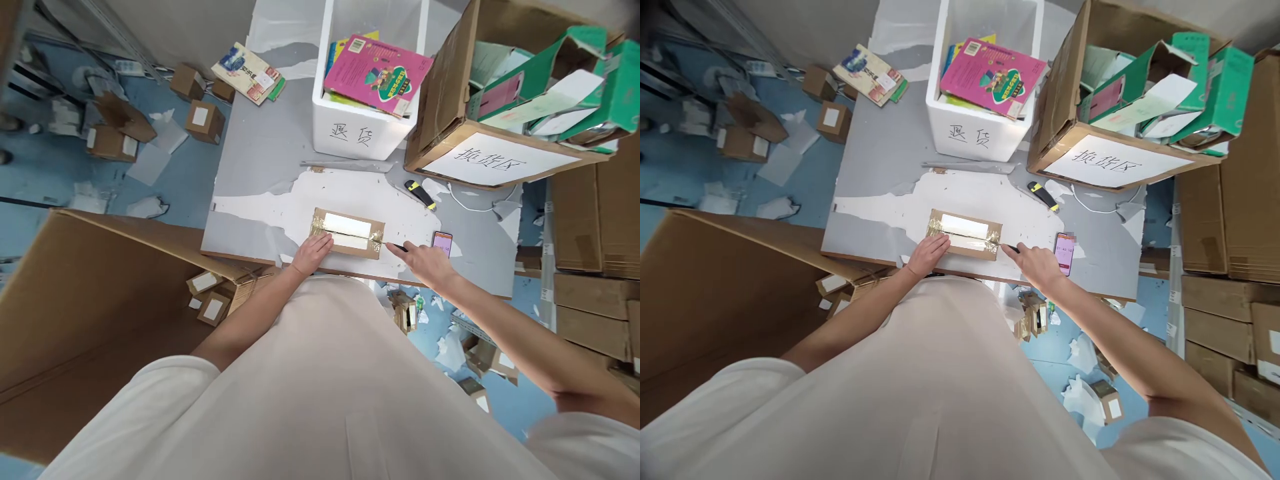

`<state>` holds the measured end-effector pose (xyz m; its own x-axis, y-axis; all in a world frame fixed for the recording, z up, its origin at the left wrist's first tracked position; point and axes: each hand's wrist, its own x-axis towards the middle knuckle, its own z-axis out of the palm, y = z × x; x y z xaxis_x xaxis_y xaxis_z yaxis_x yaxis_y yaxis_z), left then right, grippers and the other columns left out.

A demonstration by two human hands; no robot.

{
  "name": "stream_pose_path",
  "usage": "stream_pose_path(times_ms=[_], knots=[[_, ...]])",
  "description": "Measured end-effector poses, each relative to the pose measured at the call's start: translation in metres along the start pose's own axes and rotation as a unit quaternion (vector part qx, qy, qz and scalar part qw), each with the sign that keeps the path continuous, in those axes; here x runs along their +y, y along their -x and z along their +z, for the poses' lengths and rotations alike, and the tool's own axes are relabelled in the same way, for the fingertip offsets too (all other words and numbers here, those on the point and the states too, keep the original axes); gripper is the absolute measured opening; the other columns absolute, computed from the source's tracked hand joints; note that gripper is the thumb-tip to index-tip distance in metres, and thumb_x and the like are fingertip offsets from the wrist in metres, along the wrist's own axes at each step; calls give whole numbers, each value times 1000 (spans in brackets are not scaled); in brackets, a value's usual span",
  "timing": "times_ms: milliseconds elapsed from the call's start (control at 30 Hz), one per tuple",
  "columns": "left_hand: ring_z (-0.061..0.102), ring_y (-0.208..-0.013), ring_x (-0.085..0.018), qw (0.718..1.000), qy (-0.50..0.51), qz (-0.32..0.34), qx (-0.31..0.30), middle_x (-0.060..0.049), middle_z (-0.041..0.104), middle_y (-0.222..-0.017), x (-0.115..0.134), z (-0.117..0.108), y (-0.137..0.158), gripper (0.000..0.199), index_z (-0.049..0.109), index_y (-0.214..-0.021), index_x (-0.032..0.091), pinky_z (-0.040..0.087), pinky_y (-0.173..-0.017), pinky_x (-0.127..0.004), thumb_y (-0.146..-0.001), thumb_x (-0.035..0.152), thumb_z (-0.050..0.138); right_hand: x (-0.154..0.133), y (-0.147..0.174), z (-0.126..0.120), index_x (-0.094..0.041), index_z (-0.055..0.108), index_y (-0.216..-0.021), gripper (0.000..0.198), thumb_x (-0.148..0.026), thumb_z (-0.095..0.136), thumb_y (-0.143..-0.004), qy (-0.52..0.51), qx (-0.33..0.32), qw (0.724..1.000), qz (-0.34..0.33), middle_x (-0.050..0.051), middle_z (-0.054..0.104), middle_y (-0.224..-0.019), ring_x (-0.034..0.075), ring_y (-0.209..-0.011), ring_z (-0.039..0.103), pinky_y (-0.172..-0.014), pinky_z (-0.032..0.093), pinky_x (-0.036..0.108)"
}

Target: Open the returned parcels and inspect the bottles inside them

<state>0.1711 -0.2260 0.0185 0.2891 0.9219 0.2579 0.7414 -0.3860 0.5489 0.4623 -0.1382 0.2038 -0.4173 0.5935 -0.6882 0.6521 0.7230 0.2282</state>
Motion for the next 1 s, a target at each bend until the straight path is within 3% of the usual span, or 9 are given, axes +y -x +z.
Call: stream_pose_path(times_ms=[133, 233, 300, 367, 467, 533, 667, 833, 1000], knots=[[58, -123, -26, 1000, -12, -3, 0, -16, 68, -119, 4, -3, -3, 31, 64, -117, 17, 49, -100, -48, -99, 26, 41, 15, 23, 21, -40, 23, -153, 76, -3, 34, -88, -42, 20, 999, 14, 11, 63, -104, 18, -66, 63, -55, 37, 28], [57, -122, -28, 999, -31, -14, -13, -17, 66, -121, 12, -13, -5, 30, 63, -118, 17, 48, -98, -49, -96, 25, 43, 22, 32, 46, -39, 28, -152, 63, -17, 37, -93, -197, 75, 976, 54, 9, 65, -105, 16, -67, 62, -56, 42, 26], [57, -120, -30, 998, -43, -16, -36, -17, 65, -122, 18, -22, -10, 31, 62, -119, 17, 45, -99, -51, -93, 27, 48, 16, 27, 63, -32, 29, -153, 59, -27, 38, -95, -380, 111, 914, 87, 7, 67, -102, 16, -68, 62, -56, 47, 26], [55, -119, -33, 997, -49, -14, -61, -17, 62, -122, 22, -29, -18, 38, 60, -121, 18, 40, -103, -54, -87, 35, 58, 4, 14, 75, -26, 27, -154, 61, -33, 39, -94, -561, 118, 812, 113, 6, 68, -98, 13, -62, 60, -53, 50, 26], [44, -129, -41, 996, -60, -27, -67, -21, 51, -136, 24, -36, -39, 74, 52, -132, 18, 25, -112, -60, -71, 53, 73, -19, -8, 83, -25, 26, -154, 68, -37, 45, -90, -717, 116, 673, 139, 5, 66, -99, 8, -52, 54, -47, 50, 25], [32, -137, -46, 994, -72, -39, -71, -24, 39, -147, 22, -35, -53, 102, 42, -141, 14, 16, -114, -62, -59, 64, 78, -29, -16, 84, -25, 28, -154, 70, -38, 48, -88, -754, 127, 628, 144, 6, 65, -101, 7, -50, 53, -46, 50, 24], [28, -138, -48, 990, -80, -52, -105, -28, 35, -148, 20, -31, -71, 123, 32, -147, 9, 8, -114, -64, -51, 73, 76, -38, -16, 88, -25, 32, -152, 70, -38, 51, -86, -768, 131, 612, 136, 5, 65, -100, 7, -51, 53, -44, 48, 23], [36, -132, -46, 991, -69, -65, -98, -26, 45, -139, 20, -29, -75, 114, 36, -145, 9, 8, -115, -63, -58, 74, 70, -43, -12, 93, -26, 36, -151, 66, -38, 49, -87, -748, 139, 635, 134, 5, 67, -99, 7, -53, 53, -47, 50, 24], [37, -131, -45, 990, -76, -69, -93, -24, 46, -138, 19, -30, -75, 113, 36, -145, 11, 10, -115, -62, -57, 73, 72, -42, -15, 90, -26, 34, -152, 68, -42, 49, -87, -747, 146, 631, 150, 4, 67, -99, 7, -52, 53, -47, 51, 24]])
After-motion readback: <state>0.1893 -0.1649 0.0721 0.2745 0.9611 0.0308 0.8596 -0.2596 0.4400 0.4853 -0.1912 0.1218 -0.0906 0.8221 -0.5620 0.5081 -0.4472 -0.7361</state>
